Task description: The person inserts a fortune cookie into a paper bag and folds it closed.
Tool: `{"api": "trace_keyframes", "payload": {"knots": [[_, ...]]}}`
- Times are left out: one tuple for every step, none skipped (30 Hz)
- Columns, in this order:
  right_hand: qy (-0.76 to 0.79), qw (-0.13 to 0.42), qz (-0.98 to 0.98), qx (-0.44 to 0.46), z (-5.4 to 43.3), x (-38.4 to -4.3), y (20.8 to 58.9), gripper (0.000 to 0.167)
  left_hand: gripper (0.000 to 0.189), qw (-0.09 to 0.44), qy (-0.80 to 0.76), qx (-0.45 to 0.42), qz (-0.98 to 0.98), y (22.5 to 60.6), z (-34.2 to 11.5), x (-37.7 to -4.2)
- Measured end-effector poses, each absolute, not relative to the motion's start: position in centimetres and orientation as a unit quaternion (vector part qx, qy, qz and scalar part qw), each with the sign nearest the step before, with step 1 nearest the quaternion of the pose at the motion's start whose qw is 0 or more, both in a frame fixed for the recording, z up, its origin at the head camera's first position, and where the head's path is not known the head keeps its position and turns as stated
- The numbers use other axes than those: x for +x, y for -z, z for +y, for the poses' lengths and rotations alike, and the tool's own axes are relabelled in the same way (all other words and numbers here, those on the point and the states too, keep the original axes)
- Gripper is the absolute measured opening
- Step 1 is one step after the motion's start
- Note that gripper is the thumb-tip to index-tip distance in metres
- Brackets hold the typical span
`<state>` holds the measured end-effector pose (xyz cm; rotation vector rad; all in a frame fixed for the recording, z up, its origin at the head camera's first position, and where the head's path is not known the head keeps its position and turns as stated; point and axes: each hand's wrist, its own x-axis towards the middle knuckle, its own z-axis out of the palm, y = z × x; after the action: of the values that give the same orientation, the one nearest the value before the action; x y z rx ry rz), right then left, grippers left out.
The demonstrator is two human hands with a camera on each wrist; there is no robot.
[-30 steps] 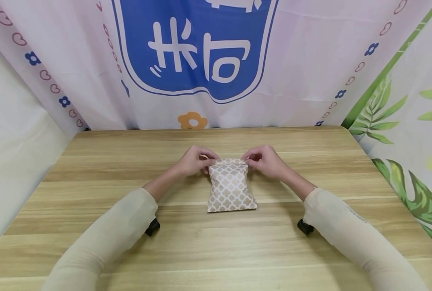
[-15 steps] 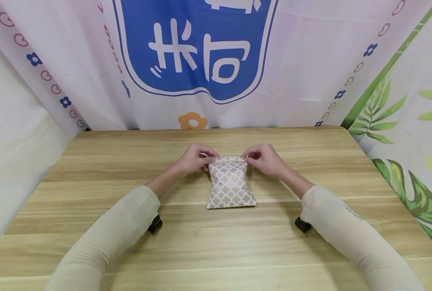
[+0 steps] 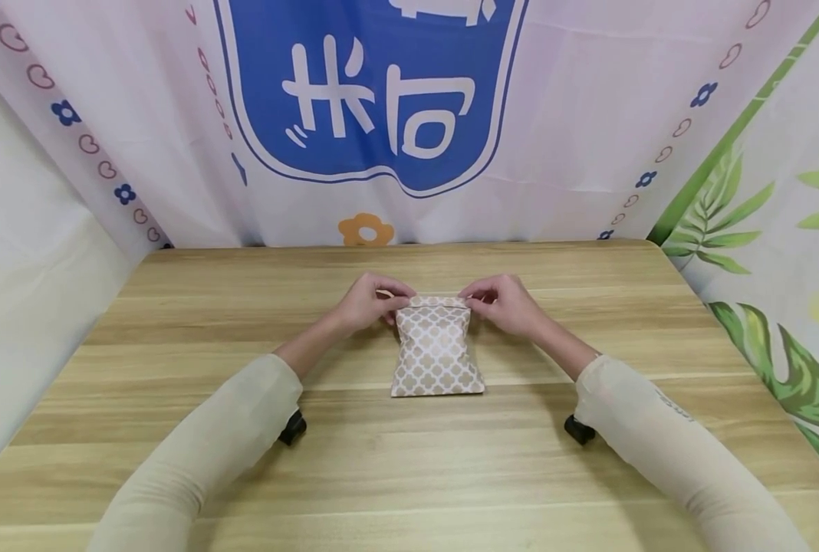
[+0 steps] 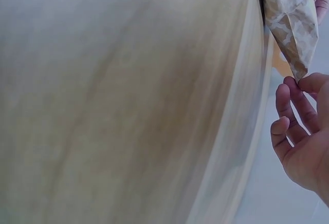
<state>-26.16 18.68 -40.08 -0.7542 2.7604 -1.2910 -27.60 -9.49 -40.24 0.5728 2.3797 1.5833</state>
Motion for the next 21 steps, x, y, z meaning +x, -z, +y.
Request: {"api": "trace_keyframes", "payload": {"knots": [[0.411, 0.001, 0.879, -0.241, 18.7, -26.1, 40.1, 0.015, 0.019, 0.113, -0.542, 0.194, 0.810, 40.2, -9.5, -27.6], [0.410, 0.001, 0.879, -0.242, 18.8, -26.1, 40.1, 0.016, 0.019, 0.113, -0.545, 0.192, 0.808, 40.2, -9.5, -27.6], [0.410, 0.001, 0.879, -0.243, 18.8, -26.0, 40.1, 0.016, 0.019, 0.113, -0.548, 0.191, 0.806, 40.2, -9.6, -27.5], [0.410, 0.002, 0.879, -0.244, 18.8, -26.0, 40.1, 0.016, 0.019, 0.114, -0.550, 0.189, 0.805, 40.2, -9.6, -27.5], [0.410, 0.002, 0.879, -0.245, 18.9, -26.0, 40.2, 0.016, 0.019, 0.113, -0.550, 0.188, 0.805, 40.3, -9.7, -27.4], [0.411, 0.003, 0.878, -0.245, 18.9, -26.0, 40.2, 0.017, 0.019, 0.113, -0.551, 0.188, 0.805, 40.3, -9.7, -27.4], [0.413, 0.004, 0.878, -0.243, 19.0, -26.0, 40.2, 0.017, 0.019, 0.112, -0.550, 0.187, 0.806, 40.3, -9.8, -27.3], [0.413, 0.005, 0.878, -0.241, 19.1, -25.9, 40.2, 0.018, 0.019, 0.111, -0.549, 0.188, 0.807, 40.3, -9.9, -27.3], [0.414, 0.005, 0.879, -0.239, 19.2, -25.8, 40.2, 0.019, 0.019, 0.110, -0.547, 0.188, 0.808, 40.3, -10.0, -27.3], [0.413, 0.006, 0.880, -0.236, 19.2, -25.8, 40.2, 0.020, 0.019, 0.110, -0.546, 0.188, 0.809, 40.2, -10.1, -27.2], [0.412, 0.007, 0.881, -0.233, 19.3, -25.7, 40.1, 0.021, 0.019, 0.110, -0.546, 0.189, 0.809, 40.2, -10.3, -27.2], [0.412, 0.007, 0.882, -0.230, 19.5, -25.6, 40.1, 0.022, 0.020, 0.110, -0.546, 0.190, 0.809, 40.1, -10.4, -27.1], [0.410, 0.006, 0.884, -0.226, 19.6, -25.4, 40.0, 0.022, 0.020, 0.109, -0.545, 0.191, 0.809, 40.1, -10.6, -27.0], [0.408, 0.004, 0.885, -0.225, 19.7, -25.3, 39.9, 0.023, 0.021, 0.108, -0.544, 0.195, 0.809, 40.0, -10.8, -26.9], [0.406, 0.002, 0.886, -0.224, 19.9, -25.2, 39.8, 0.023, 0.022, 0.107, -0.543, 0.198, 0.809, 40.0, -11.1, -26.8], [0.403, 0.000, 0.888, -0.222, 20.1, -25.0, 39.8, 0.023, 0.023, 0.106, -0.541, 0.203, 0.809, 39.9, -11.4, -26.7], [0.402, -0.002, 0.889, -0.221, 20.3, -24.9, 39.7, 0.023, 0.023, 0.104, -0.536, 0.207, 0.812, 39.8, -11.7, -26.6], [0.399, -0.004, 0.890, -0.220, 20.6, -24.7, 39.7, 0.023, 0.024, 0.101, -0.529, 0.213, 0.815, 39.7, -12.1, -26.4], [0.395, -0.007, 0.892, -0.220, 20.8, -24.5, 39.6, 0.022, 0.024, 0.097, -0.519, 0.219, 0.821, 39.7, -12.5, -26.3], [0.390, -0.010, 0.894, -0.220, 21.1, -24.3, 39.6, 0.022, 0.025, 0.094, -0.507, 0.224, 0.827, 39.6, -12.9, -26.1], [0.382, -0.013, 0.897, -0.222, 21.5, -24.1, 39.5, 0.021, 0.025, 0.092, -0.495, 0.231, 0.833, 39.5, -13.3, -25.9]]}}
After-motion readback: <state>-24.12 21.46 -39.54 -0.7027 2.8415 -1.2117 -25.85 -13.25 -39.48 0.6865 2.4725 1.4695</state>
